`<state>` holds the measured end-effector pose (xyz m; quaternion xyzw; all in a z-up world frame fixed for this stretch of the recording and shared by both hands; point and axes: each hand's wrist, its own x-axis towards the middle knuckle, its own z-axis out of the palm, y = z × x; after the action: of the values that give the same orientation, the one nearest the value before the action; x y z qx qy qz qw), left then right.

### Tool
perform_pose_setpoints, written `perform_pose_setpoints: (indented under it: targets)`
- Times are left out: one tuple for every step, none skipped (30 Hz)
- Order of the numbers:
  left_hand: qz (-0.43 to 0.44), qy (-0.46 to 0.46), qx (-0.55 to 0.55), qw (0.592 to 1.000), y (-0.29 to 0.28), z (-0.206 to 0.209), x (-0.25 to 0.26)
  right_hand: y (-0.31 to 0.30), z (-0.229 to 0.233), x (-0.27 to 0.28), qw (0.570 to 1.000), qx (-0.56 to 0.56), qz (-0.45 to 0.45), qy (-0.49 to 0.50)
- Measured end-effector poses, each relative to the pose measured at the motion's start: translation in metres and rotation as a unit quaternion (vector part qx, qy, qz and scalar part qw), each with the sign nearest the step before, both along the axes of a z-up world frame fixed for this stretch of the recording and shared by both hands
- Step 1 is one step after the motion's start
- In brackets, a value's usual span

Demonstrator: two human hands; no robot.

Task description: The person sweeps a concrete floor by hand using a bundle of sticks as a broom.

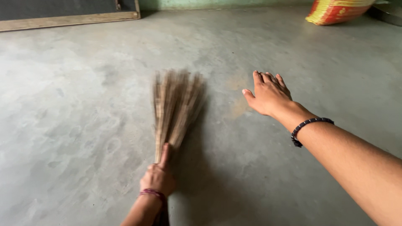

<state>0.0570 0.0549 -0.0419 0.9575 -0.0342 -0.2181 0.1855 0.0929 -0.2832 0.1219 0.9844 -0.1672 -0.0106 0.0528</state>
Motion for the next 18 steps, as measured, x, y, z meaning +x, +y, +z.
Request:
perform_pose_setpoints:
  targets:
    - [-0.027, 0.008, 0.001, 1.000, -0.010, 0.005, -0.006, 0.000, 0.005, -0.005, 1.000, -0.001, 0.004, -0.003]
    - [-0.049, 0.013, -0.014, 0.999, -0.018, 0.010, -0.013, 0.000, 0.009, -0.012, 1.000, -0.002, 0.007, -0.004]
    - [-0.072, 0.018, -0.029, 0.997, -0.024, 0.015, -0.020, 0.000, 0.013, -0.019, 1.000, -0.003, 0.009, -0.006]
    - [-0.096, 0.021, -0.045, 0.994, -0.030, 0.020, -0.024, -0.002, 0.017, -0.026, 1.000, -0.003, 0.009, -0.009]
    - [-0.121, 0.028, -0.048, 0.991, -0.032, 0.026, -0.027, -0.003, 0.019, -0.032, 1.000, -0.003, 0.008, -0.012]
    - [-0.146, 0.035, -0.050, 0.987, -0.028, 0.032, -0.029, -0.006, 0.021, -0.038, 1.000, -0.003, 0.008, -0.015]
    - [-0.170, 0.042, -0.052, 0.983, -0.025, 0.037, -0.030, -0.011, 0.023, -0.045, 1.000, -0.008, 0.009, -0.016]
    - [-0.152, 0.042, -0.053, 0.986, -0.020, 0.041, -0.029, -0.015, 0.022, -0.050, 1.000, -0.011, 0.011, -0.017]
    - [-0.133, 0.041, -0.054, 0.989, -0.016, 0.042, -0.027, -0.019, 0.020, -0.055, 1.000, -0.013, 0.013, -0.018]
    - [-0.113, 0.040, -0.055, 0.991, -0.013, 0.042, -0.023, -0.024, 0.017, -0.059, 1.000, -0.010, 0.006, -0.010]
    - [-0.087, 0.024, -0.058, 0.994, -0.009, 0.041, -0.017, -0.029, 0.013, -0.064, 1.000, -0.008, -0.002, -0.001]
    - [-0.061, 0.009, -0.063, 0.996, -0.006, 0.037, -0.014, -0.035, 0.008, -0.069, 1.000, -0.007, -0.009, 0.008]
    - [-0.034, -0.006, -0.068, 0.997, -0.005, 0.033, -0.012, -0.039, 0.003, -0.072, 1.000, -0.008, -0.016, 0.016]
    - [-0.061, -0.003, -0.055, 0.997, -0.006, 0.027, -0.012, -0.043, 0.000, -0.073, 0.999, -0.010, -0.022, 0.022]
    - [-0.087, 0.000, -0.043, 0.995, -0.008, 0.023, -0.014, -0.047, -0.004, -0.074, 0.999, -0.012, -0.028, 0.029]
    - [-0.110, -0.001, -0.031, 0.993, -0.012, 0.021, -0.013, -0.051, -0.005, -0.072, 0.999, -0.006, -0.032, 0.018]
    - [-0.148, 0.003, -0.029, 0.989, -0.015, 0.020, -0.012, -0.055, -0.006, -0.071, 0.999, 0.001, -0.036, 0.007]
    - [-0.186, 0.010, -0.023, 0.982, -0.014, 0.020, -0.017, -0.055, -0.010, -0.070, 0.999, 0.012, -0.039, -0.002]
